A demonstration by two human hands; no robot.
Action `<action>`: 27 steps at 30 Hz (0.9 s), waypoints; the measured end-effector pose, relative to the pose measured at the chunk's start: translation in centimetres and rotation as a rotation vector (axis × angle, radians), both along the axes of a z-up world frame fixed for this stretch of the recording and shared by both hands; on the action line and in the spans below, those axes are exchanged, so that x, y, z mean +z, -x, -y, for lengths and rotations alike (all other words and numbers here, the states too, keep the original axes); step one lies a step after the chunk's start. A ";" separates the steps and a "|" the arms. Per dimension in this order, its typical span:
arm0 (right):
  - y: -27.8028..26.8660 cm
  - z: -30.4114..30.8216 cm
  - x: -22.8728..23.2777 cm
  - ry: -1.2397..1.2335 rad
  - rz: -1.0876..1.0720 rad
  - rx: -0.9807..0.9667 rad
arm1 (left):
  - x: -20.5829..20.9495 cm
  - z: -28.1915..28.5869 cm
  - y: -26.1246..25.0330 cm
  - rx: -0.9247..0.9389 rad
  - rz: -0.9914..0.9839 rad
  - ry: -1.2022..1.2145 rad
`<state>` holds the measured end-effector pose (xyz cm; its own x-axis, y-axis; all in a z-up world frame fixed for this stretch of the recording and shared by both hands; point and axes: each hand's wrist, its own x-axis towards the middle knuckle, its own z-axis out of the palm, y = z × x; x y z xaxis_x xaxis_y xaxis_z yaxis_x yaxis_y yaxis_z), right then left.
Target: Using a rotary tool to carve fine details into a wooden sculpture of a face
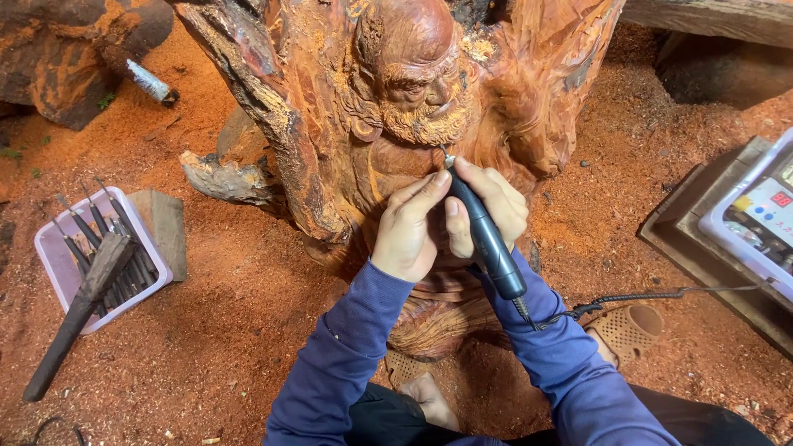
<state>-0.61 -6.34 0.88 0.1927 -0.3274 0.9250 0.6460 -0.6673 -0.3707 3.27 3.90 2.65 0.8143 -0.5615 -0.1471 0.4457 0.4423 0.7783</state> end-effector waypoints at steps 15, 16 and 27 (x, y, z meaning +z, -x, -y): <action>-0.1 0.2 0.3 -0.013 -0.022 0.023 | 1.4 -0.1 0.5 0.018 0.019 0.039; -0.1 0.3 0.1 -0.012 -0.023 0.023 | 1.3 0.0 0.7 0.017 0.019 0.039; 0.1 2.9 0.2 -0.285 0.048 0.223 | -0.7 3.6 3.7 0.120 0.035 0.107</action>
<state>-0.75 -9.21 1.03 0.2472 -0.5282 0.8123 0.7850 -0.3823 -0.4875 -0.38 0.26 1.95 0.8802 -0.4705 -0.0621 0.3579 0.5724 0.7377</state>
